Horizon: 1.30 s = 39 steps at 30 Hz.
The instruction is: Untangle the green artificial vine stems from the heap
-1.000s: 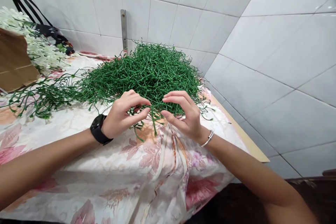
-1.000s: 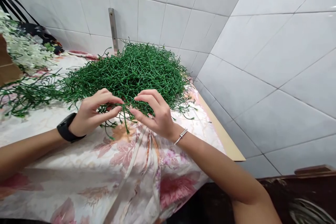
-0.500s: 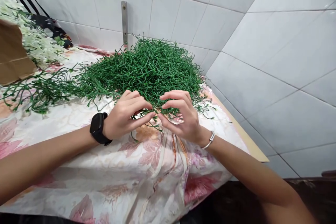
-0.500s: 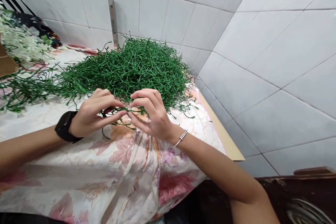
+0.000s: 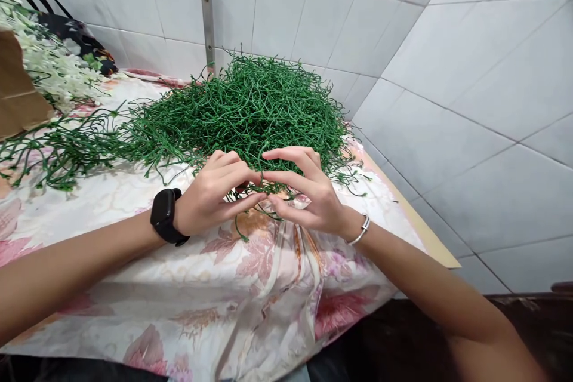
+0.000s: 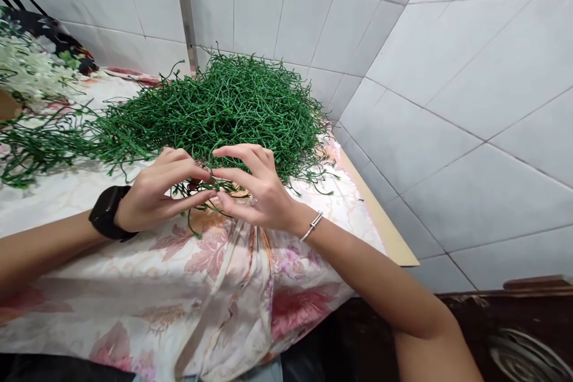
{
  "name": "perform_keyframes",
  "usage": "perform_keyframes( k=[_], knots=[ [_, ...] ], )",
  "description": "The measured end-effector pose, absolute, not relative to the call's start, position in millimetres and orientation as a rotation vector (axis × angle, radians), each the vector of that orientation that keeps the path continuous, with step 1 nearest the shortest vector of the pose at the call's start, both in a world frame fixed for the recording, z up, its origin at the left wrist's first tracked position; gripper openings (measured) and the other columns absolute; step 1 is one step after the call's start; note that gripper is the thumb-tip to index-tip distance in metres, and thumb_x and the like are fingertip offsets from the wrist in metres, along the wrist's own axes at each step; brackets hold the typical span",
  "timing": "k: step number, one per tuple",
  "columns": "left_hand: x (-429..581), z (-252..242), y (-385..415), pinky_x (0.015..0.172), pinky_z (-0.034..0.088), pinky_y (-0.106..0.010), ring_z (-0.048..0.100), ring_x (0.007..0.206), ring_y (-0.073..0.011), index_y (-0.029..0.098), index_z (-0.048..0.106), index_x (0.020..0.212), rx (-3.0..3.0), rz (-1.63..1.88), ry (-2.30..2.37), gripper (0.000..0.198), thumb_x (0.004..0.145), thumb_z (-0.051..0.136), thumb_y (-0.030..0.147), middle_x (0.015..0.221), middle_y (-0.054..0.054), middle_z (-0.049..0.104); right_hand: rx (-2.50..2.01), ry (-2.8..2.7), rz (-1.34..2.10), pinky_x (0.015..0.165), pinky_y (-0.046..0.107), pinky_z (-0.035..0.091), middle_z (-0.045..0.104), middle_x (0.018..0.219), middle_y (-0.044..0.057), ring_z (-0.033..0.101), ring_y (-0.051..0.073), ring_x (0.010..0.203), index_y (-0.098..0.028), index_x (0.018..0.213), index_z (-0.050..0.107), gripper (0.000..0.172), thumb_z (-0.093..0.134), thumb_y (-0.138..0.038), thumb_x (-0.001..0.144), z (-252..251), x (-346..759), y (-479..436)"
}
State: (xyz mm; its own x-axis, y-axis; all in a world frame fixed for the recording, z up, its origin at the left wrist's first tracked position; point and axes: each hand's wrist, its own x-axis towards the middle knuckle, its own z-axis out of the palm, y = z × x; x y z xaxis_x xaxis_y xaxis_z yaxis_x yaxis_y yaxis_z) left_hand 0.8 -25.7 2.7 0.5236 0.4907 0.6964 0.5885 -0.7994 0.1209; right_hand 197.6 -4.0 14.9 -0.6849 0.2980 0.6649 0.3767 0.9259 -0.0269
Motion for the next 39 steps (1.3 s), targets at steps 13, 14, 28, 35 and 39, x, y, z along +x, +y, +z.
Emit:
perform_keyframes(
  k=[13, 14, 28, 35, 39],
  knots=[
    [0.7, 0.5, -25.3, 0.062, 0.033, -0.027, 0.044, 0.057, -0.0098, 0.016, 0.047, 0.098, -2.641, -1.300, -0.998, 0.021, 0.079, 0.053, 0.023, 0.064, 0.003, 0.049, -0.465, -2.319, -0.216, 0.084, 0.037, 0.037, 0.059, 0.105, 0.006, 0.051, 0.018, 0.101, -0.019, 0.088, 0.060, 0.016, 0.059, -0.028, 0.075, 10.0, 196.2, -0.2],
    [0.5, 0.5, -25.2, 0.062, 0.033, -0.027, 0.044, 0.057, -0.0099, 0.017, 0.047, 0.100, -2.657, -1.283, -0.964, 0.021, 0.080, 0.053, 0.021, 0.064, 0.003, 0.049, -0.468, -2.316, -0.214, 0.084, 0.037, 0.037, 0.059, 0.104, 0.006, 0.051, 0.018, 0.100, -0.020, 0.088, 0.060, 0.015, 0.058, -0.028, 0.075, 10.1, 196.1, -0.5],
    [2.7, 7.0, -26.5, 0.060, 0.032, -0.027, 0.042, 0.055, -0.0109, 0.017, 0.055, 0.089, -2.589, -1.233, -1.057, 0.014, 0.081, 0.051, 0.027, 0.055, 0.003, 0.046, -0.525, -2.194, -0.296, 0.081, 0.036, 0.037, 0.064, 0.096, -0.001, 0.055, 0.015, 0.091, -0.026, 0.088, 0.061, 0.013, 0.059, -0.021, 0.076, 10.8, 194.8, -3.9],
    [0.7, 5.0, -24.5, 0.063, 0.033, -0.028, 0.042, 0.054, -0.0103, 0.017, 0.054, 0.081, -2.606, -1.191, -1.126, 0.009, 0.079, 0.050, 0.025, 0.056, 0.004, 0.043, -0.529, -2.187, -0.263, 0.080, 0.034, 0.037, 0.065, 0.089, 0.000, 0.056, 0.013, 0.084, -0.023, 0.083, 0.061, 0.008, 0.058, -0.021, 0.076, 11.8, 196.9, -1.6],
    [1.2, 4.5, -25.1, 0.065, 0.032, -0.029, 0.044, 0.056, -0.0109, 0.018, 0.054, 0.082, -2.646, -1.169, -1.084, 0.009, 0.079, 0.049, 0.025, 0.057, 0.003, 0.047, -0.552, -2.296, -0.174, 0.082, 0.035, 0.035, 0.064, 0.089, 0.000, 0.055, 0.013, 0.086, -0.022, 0.084, 0.061, 0.010, 0.057, -0.029, 0.077, 8.9, 195.2, -0.7]
  ],
)
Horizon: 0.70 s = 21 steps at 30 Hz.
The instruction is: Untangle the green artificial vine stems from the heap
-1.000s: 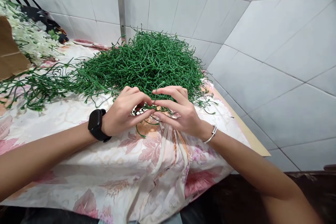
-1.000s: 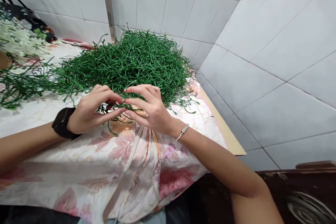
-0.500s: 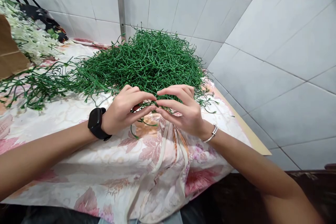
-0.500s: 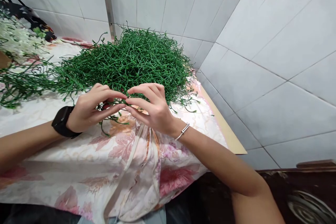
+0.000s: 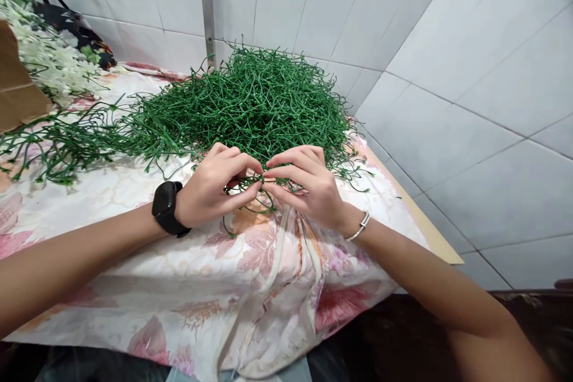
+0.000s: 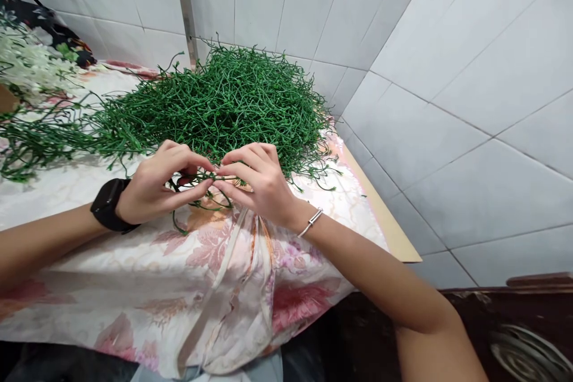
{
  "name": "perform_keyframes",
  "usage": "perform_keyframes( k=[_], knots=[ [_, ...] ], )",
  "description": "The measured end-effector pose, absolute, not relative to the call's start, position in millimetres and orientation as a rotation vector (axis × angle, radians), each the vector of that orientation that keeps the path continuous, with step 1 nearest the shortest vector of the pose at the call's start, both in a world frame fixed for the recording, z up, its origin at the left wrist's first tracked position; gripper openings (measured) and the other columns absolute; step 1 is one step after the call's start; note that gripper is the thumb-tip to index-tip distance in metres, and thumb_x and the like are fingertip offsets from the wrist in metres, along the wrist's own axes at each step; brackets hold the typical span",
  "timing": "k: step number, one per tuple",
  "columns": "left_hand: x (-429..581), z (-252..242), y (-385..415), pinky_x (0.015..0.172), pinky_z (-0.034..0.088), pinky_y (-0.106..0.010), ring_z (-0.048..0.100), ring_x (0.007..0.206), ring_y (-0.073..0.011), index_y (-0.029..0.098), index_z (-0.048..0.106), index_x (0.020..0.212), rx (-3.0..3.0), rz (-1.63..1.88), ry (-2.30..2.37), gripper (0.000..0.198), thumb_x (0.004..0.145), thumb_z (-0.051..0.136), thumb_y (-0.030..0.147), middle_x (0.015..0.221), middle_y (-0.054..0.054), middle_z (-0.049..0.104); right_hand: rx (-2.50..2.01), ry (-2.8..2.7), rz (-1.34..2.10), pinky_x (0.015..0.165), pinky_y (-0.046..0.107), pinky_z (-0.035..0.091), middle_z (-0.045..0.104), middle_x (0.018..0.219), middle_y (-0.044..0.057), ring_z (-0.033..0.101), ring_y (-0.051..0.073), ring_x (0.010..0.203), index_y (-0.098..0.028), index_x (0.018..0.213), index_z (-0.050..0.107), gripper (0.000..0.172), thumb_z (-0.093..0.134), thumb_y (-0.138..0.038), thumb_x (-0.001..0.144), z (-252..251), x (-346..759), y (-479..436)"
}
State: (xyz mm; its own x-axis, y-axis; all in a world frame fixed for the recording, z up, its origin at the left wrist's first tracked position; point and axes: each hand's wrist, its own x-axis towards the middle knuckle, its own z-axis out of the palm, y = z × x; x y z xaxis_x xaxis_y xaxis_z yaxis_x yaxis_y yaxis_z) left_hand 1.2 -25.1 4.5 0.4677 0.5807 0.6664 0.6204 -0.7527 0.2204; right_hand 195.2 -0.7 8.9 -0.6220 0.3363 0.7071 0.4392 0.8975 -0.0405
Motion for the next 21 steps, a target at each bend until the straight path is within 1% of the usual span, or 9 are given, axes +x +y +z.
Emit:
perform_keyframes(
  k=[5, 10, 18, 21],
  knots=[
    [1.9, 3.0, -25.8, 0.068, 0.032, -0.029, 0.045, 0.057, -0.0114, 0.018, 0.054, 0.083, -2.653, -1.155, -1.079, 0.010, 0.080, 0.049, 0.026, 0.058, 0.003, 0.048, -0.557, -2.293, -0.181, 0.082, 0.035, 0.035, 0.064, 0.089, -0.001, 0.055, 0.013, 0.085, -0.023, 0.083, 0.060, 0.007, 0.057, -0.024, 0.077, 7.2, 195.0, 0.1],
    [2.0, 2.1, -25.1, 0.070, 0.032, -0.030, 0.045, 0.059, -0.0114, 0.016, 0.055, 0.083, -2.675, -1.140, -1.065, 0.011, 0.079, 0.050, 0.025, 0.060, 0.002, 0.051, -0.525, -2.302, -0.180, 0.081, 0.034, 0.037, 0.064, 0.087, -0.001, 0.056, 0.012, 0.084, -0.021, 0.080, 0.056, 0.003, 0.055, -0.021, 0.077, 6.8, 195.5, 0.6],
    [2.7, 2.6, -25.5, 0.069, 0.030, -0.030, 0.044, 0.057, -0.0107, 0.015, 0.054, 0.075, -2.667, -1.130, -1.072, 0.018, 0.079, 0.053, 0.033, 0.059, 0.003, 0.051, -0.468, -2.252, -0.289, 0.077, 0.033, 0.039, 0.064, 0.083, -0.001, 0.057, 0.012, 0.081, -0.021, 0.079, 0.050, 0.009, 0.056, -0.015, 0.074, 7.0, 194.7, 0.7],
    [2.7, 3.4, -25.5, 0.068, 0.030, -0.030, 0.045, 0.060, -0.0118, 0.016, 0.053, 0.074, -2.654, -1.127, -1.070, 0.016, 0.080, 0.052, 0.031, 0.061, 0.001, 0.053, -0.420, -2.256, -0.315, 0.077, 0.033, 0.041, 0.065, 0.084, -0.001, 0.058, 0.012, 0.080, -0.021, 0.079, 0.048, 0.013, 0.055, -0.011, 0.073, 5.9, 193.6, 0.9]
  ],
)
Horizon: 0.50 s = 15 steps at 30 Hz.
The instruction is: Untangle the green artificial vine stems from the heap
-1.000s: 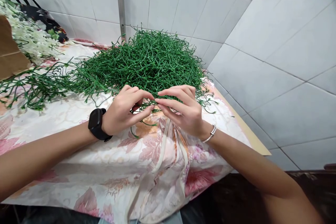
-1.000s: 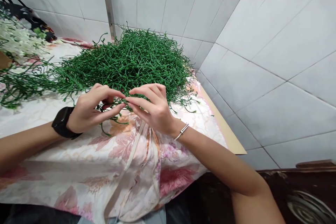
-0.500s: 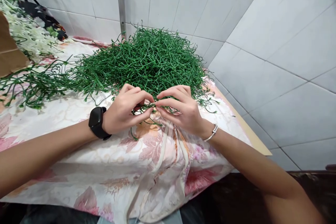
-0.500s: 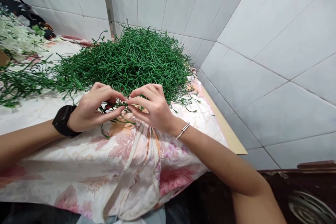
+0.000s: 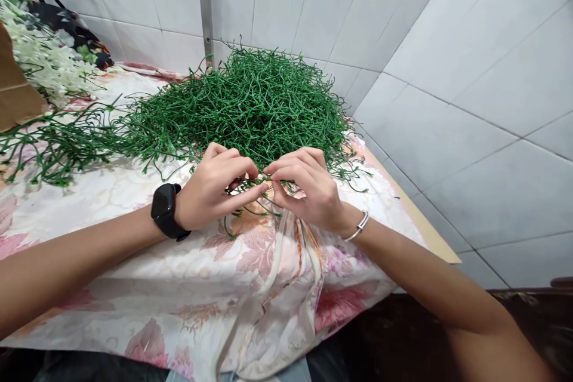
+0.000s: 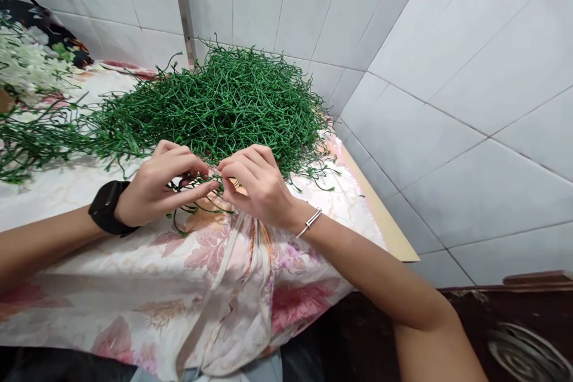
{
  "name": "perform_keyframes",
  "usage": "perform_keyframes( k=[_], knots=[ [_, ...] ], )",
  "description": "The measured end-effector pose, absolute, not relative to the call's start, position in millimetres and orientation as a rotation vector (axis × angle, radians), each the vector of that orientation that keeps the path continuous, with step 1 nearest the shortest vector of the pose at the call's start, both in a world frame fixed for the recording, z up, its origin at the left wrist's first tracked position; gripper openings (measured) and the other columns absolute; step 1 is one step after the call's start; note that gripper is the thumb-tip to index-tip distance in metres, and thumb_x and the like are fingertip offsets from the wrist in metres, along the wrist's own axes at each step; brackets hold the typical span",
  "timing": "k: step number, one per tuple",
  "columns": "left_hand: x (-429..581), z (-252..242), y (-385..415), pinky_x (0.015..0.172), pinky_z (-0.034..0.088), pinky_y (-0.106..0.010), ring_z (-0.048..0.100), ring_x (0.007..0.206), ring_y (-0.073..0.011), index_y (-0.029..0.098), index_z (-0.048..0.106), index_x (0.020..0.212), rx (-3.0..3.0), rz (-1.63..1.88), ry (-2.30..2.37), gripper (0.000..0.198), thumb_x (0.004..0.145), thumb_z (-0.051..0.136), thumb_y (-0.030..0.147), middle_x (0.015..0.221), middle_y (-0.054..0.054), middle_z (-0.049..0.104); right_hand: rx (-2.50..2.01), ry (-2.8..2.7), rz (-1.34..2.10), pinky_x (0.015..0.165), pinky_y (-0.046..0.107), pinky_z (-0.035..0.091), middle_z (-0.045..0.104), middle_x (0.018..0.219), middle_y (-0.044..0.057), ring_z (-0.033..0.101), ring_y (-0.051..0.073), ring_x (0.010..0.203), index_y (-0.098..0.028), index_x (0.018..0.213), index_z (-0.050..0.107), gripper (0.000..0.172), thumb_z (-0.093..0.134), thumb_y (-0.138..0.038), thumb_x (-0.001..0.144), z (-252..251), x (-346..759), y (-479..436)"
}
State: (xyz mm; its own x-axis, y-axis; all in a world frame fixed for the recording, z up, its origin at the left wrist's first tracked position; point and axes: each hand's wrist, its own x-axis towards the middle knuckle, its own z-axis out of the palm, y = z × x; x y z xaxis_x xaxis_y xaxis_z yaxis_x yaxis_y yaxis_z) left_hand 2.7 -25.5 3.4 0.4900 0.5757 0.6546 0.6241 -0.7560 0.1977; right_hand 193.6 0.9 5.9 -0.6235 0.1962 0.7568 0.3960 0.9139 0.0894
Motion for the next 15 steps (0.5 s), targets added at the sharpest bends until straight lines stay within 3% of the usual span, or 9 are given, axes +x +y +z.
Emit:
perform_keyframes(
  k=[6, 11, 15],
  knots=[
    [4.0, 5.0, -29.2, 0.073, 0.032, -0.033, 0.048, 0.080, -0.0174, 0.016, 0.055, 0.074, -2.579, -1.142, -1.015, 0.009, 0.076, 0.053, 0.025, 0.080, -0.004, 0.058, -0.305, -2.325, -0.261, 0.079, 0.032, 0.045, 0.065, 0.085, 0.003, 0.057, 0.012, 0.081, -0.019, 0.080, 0.044, 0.016, 0.053, -0.009, 0.073, 2.4, 192.3, 1.6],
    [5.1, 6.4, -30.8, 0.084, 0.032, -0.034, 0.052, 0.081, -0.0141, 0.015, 0.051, 0.081, -2.771, -1.088, -1.002, 0.004, 0.078, 0.048, 0.016, 0.081, -0.003, 0.060, -0.288, -2.358, -0.160, 0.074, 0.031, 0.044, 0.061, 0.077, 0.003, 0.054, 0.012, 0.076, -0.018, 0.077, 0.041, 0.014, 0.051, -0.009, 0.075, 0.0, 191.7, 1.6],
    [3.2, 7.4, -27.2, 0.083, 0.033, -0.031, 0.053, 0.079, -0.0121, 0.015, 0.049, 0.083, -2.876, -1.132, -1.003, 0.005, 0.079, 0.048, 0.015, 0.081, -0.002, 0.060, -0.331, -2.397, -0.070, 0.072, 0.031, 0.041, 0.059, 0.082, 0.004, 0.052, 0.013, 0.080, -0.017, 0.079, 0.042, 0.011, 0.051, -0.011, 0.077, 2.1, 192.2, 0.0]
  ],
)
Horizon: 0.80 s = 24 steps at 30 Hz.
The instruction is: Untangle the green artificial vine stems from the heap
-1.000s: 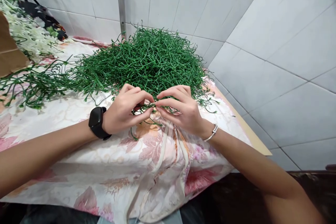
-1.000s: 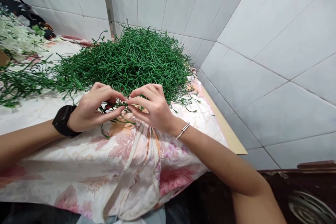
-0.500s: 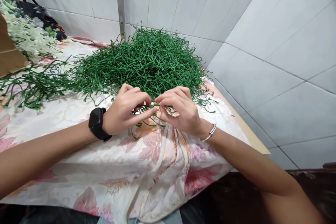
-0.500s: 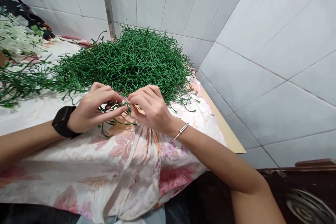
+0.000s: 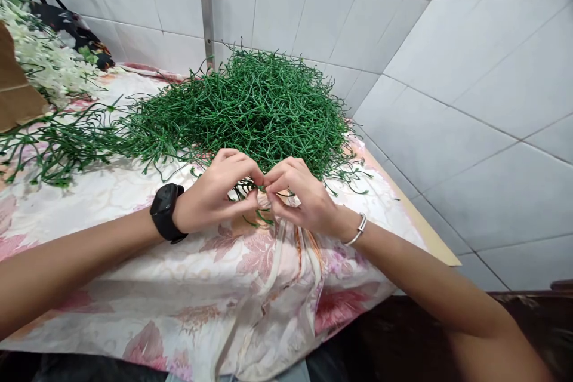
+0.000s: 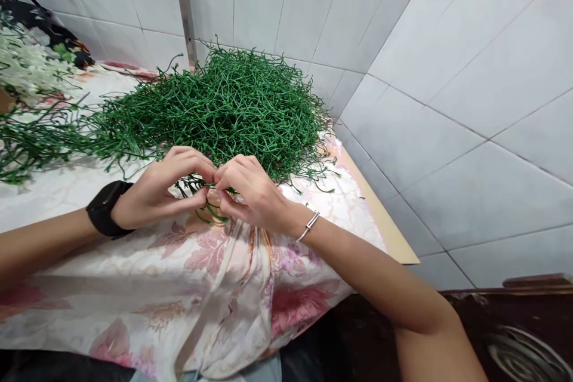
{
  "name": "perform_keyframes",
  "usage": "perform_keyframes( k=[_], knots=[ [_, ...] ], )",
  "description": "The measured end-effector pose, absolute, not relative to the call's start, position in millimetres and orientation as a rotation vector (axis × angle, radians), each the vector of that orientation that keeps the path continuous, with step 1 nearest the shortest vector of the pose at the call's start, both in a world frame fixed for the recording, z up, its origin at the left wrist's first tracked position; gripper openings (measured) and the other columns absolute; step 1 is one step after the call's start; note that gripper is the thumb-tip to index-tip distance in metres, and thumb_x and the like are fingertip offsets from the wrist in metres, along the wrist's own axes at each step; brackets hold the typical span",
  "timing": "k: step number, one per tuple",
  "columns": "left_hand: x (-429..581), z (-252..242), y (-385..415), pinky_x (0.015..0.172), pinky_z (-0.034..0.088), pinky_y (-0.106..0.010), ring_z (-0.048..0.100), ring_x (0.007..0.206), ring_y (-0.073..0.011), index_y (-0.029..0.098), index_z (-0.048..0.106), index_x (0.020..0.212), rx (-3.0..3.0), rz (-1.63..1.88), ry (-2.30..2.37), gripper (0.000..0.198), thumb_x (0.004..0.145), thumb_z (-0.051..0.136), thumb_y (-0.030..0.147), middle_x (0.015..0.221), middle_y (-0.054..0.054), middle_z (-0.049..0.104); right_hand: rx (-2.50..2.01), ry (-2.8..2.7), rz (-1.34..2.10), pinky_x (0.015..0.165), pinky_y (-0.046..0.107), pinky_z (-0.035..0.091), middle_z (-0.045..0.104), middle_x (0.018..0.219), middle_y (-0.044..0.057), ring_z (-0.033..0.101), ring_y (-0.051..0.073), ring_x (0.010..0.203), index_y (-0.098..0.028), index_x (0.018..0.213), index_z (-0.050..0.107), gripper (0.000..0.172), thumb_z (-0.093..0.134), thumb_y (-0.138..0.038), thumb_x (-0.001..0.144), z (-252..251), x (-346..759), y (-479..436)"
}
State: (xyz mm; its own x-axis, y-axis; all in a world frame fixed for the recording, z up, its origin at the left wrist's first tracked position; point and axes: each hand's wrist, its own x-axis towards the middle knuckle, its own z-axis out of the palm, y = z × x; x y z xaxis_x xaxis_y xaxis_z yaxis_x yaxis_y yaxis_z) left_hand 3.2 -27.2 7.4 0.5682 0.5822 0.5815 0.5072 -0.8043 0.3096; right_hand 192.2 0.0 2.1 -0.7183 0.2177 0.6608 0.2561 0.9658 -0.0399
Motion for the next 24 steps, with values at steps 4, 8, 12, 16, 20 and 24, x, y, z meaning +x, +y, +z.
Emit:
perform_keyframes(
  k=[4, 8, 12, 16, 20, 24],
  knots=[
    [1.3, 8.4, -25.1, 0.075, 0.034, -0.028, 0.050, 0.074, -0.0117, 0.016, 0.048, 0.082, 2.640, 1.093, 0.972, 0.002, 0.080, 0.047, 0.017, 0.077, 0.000, 0.057, -0.373, -2.368, -0.089, 0.075, 0.033, 0.039, 0.059, 0.086, 0.003, 0.052, 0.014, 0.085, -0.018, 0.086, 0.043, 0.012, 0.049, -0.010, 0.079, 4.6, 193.0, -1.1],
    [1.9, 9.9, -27.5, 0.073, 0.032, -0.028, 0.048, 0.073, -0.0118, 0.016, 0.051, 0.085, 2.617, 1.054, 0.987, 0.007, 0.083, 0.046, 0.021, 0.077, 0.000, 0.056, -0.377, -2.339, -0.064, 0.074, 0.033, 0.039, 0.057, 0.085, 0.004, 0.050, 0.014, 0.082, -0.018, 0.090, 0.043, 0.014, 0.046, -0.008, 0.080, 3.9, 193.5, -0.2],
    [3.3, 11.7, -30.2, 0.074, 0.030, -0.030, 0.047, 0.075, -0.0126, 0.016, 0.052, 0.087, 2.600, 0.949, 0.942, 0.010, 0.084, 0.044, 0.022, 0.078, -0.001, 0.056, -0.366, -2.315, 0.008, 0.072, 0.032, 0.038, 0.054, 0.082, 0.003, 0.047, 0.013, 0.079, -0.019, 0.088, 0.041, 0.016, 0.042, -0.004, 0.080, 2.0, 193.5, 0.0],
    [3.7, 12.1, -30.5, 0.072, 0.029, -0.029, 0.046, 0.072, -0.0120, 0.016, 0.052, 0.086, 2.608, 0.913, 0.913, 0.011, 0.085, 0.045, 0.024, 0.076, 0.000, 0.056, -0.351, -2.306, -0.033, 0.071, 0.032, 0.037, 0.052, 0.080, 0.004, 0.044, 0.014, 0.077, -0.018, 0.087, 0.040, 0.018, 0.041, -0.003, 0.078, 1.3, 192.7, -2.0],
    [2.6, 9.7, -28.1, 0.069, 0.029, -0.029, 0.044, 0.068, -0.0114, 0.015, 0.053, 0.085, 2.638, 0.901, 0.898, 0.014, 0.086, 0.043, 0.025, 0.074, 0.000, 0.055, -0.376, -2.308, -0.063, 0.071, 0.032, 0.037, 0.051, 0.081, 0.003, 0.043, 0.014, 0.076, -0.019, 0.088, 0.040, 0.016, 0.039, -0.005, 0.080, 2.4, 192.4, -2.9],
    [0.5, 8.4, -25.2, 0.069, 0.031, -0.028, 0.045, 0.072, -0.0130, 0.014, 0.053, 0.085, 2.641, 0.918, 0.875, 0.017, 0.083, 0.048, 0.030, 0.077, -0.002, 0.056, -0.402, -2.295, -0.078, 0.071, 0.032, 0.038, 0.052, 0.081, 0.003, 0.045, 0.014, 0.078, -0.019, 0.089, 0.041, 0.015, 0.040, -0.006, 0.081, 4.7, 193.5, -1.2]
  ],
)
